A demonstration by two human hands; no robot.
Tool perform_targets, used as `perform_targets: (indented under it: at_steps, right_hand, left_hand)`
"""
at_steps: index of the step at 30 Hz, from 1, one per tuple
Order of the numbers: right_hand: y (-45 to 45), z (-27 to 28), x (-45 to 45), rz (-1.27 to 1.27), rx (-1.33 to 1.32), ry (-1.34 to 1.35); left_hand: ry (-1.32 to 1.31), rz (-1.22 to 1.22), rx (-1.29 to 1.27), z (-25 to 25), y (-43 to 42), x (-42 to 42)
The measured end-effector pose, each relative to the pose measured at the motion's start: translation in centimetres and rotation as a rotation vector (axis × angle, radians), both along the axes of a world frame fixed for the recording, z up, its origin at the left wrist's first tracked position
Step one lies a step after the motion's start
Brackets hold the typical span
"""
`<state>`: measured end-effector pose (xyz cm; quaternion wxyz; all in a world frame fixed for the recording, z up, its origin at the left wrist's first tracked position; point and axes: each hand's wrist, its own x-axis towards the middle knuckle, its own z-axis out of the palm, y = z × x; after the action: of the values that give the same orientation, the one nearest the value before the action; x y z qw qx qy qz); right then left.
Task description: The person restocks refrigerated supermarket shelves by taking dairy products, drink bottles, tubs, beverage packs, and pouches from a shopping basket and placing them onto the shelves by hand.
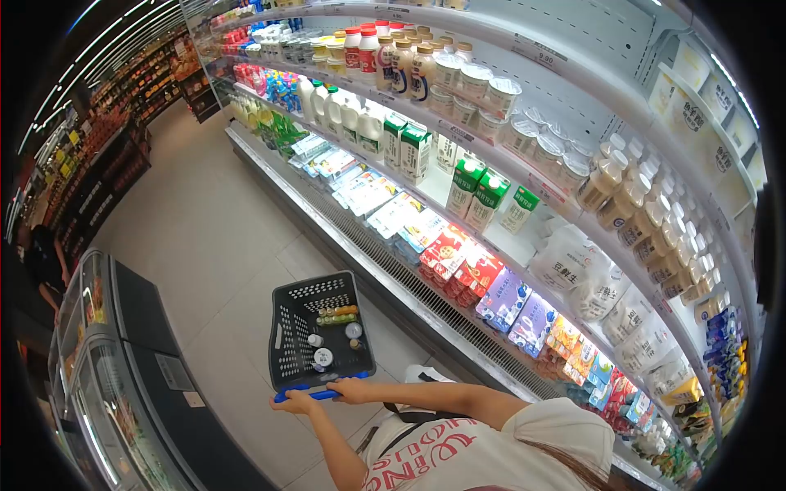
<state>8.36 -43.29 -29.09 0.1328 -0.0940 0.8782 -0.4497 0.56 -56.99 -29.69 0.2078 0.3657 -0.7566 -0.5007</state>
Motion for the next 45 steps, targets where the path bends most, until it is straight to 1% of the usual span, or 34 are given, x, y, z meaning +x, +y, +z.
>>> perform_targets:
  at_steps: [1, 2, 5, 7, 8, 9, 10, 11, 14, 17, 22, 25, 28, 31, 32, 34, 36, 37, 39, 40, 41, 42, 43, 44, 45]
  right_hand:
    - [0.1, -0.1, -1.5, 0.024, -0.009, -0.033]
    - [0.2, -0.2, -3.0, 0.027, -0.023, 0.026]
    - [-0.1, 0.1, -7.1, -0.045, 0.012, 0.064]
    - [-0.1, -1.6, -10.7, -0.023, -0.007, 0.096]
    - [0.4, -0.5, -12.3, 0.011, 0.001, 0.051]
    - [0.5, -1.2, -13.8, -0.006, -0.034, 0.157]
    - [0.9, -0.8, -15.3, 0.027, -0.09, 0.158]
    - [0.9, -1.1, -16.9, 0.05, -0.109, 0.178]
    - [1.1, -0.8, -22.4, 0.149, -0.094, 0.066]
    - [1.8, -0.7, -27.1, 0.256, -0.104, 0.029]
    - [1.0, -0.2, -32.2, 0.21, -0.157, 0.002]
    - [1.2, 0.1, -34.7, 0.214, -0.169, -0.023]
    - [1.0, -0.6, -36.3, 0.231, -0.242, -0.043]
    - [1.5, -0.6, -38.0, 0.195, -0.277, 0.212]
    - [2.5, -0.2, -38.5, 0.203, -0.282, 0.116]
    - [5.0, 0.4, -39.6, 0.048, -0.384, -0.083]
    - [8.2, 0.2, -39.8, -0.147, -0.457, -0.261]
    - [10.0, -0.6, -39.9, -0.267, -0.473, -0.327]
    - [13.2, -2.7, -39.2, -0.541, -0.353, -0.307]
    - [15.0, -4.0, -38.7, -0.616, -0.316, -0.348]
    - [16.7, -5.4, -37.9, -0.692, -0.277, -0.39]
    - [18.2, -6.7, -37.1, -0.785, -0.261, -0.408]
    - [19.7, -8.3, -36.1, -0.88, -0.242, -0.42]
    - [21.0, -10.4, -35.0, -0.969, -0.278, -0.399]
    - [21.7, -12.2, -33.6, -1.068, -0.315, -0.385]
  left_hand:
    - [0.009, -0.004, -0.067, -0.7, -0.2, -1.6]
    - [0.019, -0.004, -0.134, -1.4, -0.5, -3.4]
    - [-0.063, -0.062, -0.07, -0.9, -1.0, -8.3]
    - [-0.058, -0.072, -0.134, -2.4, -1.5, -12.0]
    - [-0.045, -0.1, -0.138, -1.9, -1.5, -13.7]
    - [-0.032, -0.128, -0.142, -1.3, -1.5, -15.3]
    - [0.007, -0.152, -0.235, -2.1, -2.0, -17.0]
    - [-0.054, -0.182, -0.24, -1.0, -1.9, -18.3]
    - [-0.164, -0.164, -0.271, 0.2, -2.0, -22.7]
    - [-0.188, -0.164, -0.283, 1.2, -0.5, -27.5]
    - [-0.231, -0.158, -0.289, 3.2, 0.4, -33.1]
    - [-0.297, -0.168, -0.341, 3.4, 0.4, -35.2]
    - [-0.208, -0.241, -0.441, 2.7, -0.4, -37.2]
    - [-0.255, -0.387, -0.492, 3.0, -1.9, -39.9]
    - [-0.512, -0.391, -0.616, 3.7, -1.7, -40.9]
    - [-1.025, -0.38, -0.854, 5.7, -0.1, -43.9]
    - [-0.64, -0.428, -1.318, 5.9, 3.8, -46.2]
    - [-0.417, -0.447, -1.529, 4.6, 6.5, -47.3]
    - [-0.541, -0.778, -0.985, -0.7, 12.8, -50.1]
    - [-0.589, -0.945, -0.85, -6.3, 14.9, -51.0]
    - [-0.68, -1.07, -0.694, -13.2, 16.4, -51.3]
    - [-0.799, -1.153, -0.532, -20.4, 17.6, -51.2]
    - [-0.911, -1.183, -0.353, -27.6, 18.2, -50.8]
    - [-0.964, -1.209, -0.34, -35.0, 18.1, -49.6]
    - [-1.025, -1.244, -0.331, -40.2, 18.1, -48.8]
